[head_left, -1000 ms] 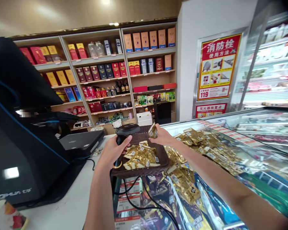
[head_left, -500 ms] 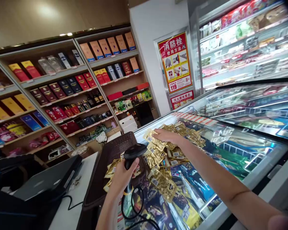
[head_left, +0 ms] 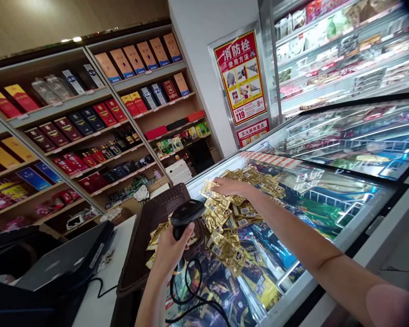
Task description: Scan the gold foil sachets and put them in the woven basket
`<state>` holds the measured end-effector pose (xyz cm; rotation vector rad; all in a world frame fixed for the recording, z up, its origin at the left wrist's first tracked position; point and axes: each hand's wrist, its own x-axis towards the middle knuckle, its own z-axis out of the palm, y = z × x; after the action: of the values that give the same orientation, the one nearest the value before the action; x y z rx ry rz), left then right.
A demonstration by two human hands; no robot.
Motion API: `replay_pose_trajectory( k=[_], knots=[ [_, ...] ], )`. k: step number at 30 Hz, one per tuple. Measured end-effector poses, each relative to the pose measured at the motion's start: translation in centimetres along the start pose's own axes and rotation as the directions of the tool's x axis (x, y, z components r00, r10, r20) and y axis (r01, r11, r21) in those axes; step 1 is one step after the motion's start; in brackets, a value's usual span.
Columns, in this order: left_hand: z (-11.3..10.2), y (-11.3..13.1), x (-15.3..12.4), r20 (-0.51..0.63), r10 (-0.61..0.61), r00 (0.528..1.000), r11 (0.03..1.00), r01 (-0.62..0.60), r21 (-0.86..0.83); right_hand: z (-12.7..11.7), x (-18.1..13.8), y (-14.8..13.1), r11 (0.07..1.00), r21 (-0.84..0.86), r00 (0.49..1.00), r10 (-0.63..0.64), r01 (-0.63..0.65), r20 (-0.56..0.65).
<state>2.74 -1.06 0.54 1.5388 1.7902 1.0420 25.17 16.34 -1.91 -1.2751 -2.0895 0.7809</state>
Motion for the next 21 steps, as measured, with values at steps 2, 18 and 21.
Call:
replay_pose_trajectory(
  k=[2, 18, 21],
  knots=[
    [-0.2, -0.2, 0.1, 0.015, 0.004, 1.0, 1.0, -0.004, 0.007, -0.3, 0.2, 0.2, 0.997, -0.074, 0.999, 0.036, -0.033, 0.04],
    [-2.6, -0.1, -0.1, -0.035, 0.01, 0.999, 1.0, -0.009, 0.02, 2.9, 1.4, 1.2, 0.893, -0.435, 0.991, 0.078, -0.117, -0.105],
    [-2.9, 0.5, -0.3, -0.069, -0.01, 0.998, 1.0, 0.01, -0.008, 4.1, 1.8, 1.8, 0.88, -0.466, 0.991, 0.038, -0.096, -0.131]
  ],
)
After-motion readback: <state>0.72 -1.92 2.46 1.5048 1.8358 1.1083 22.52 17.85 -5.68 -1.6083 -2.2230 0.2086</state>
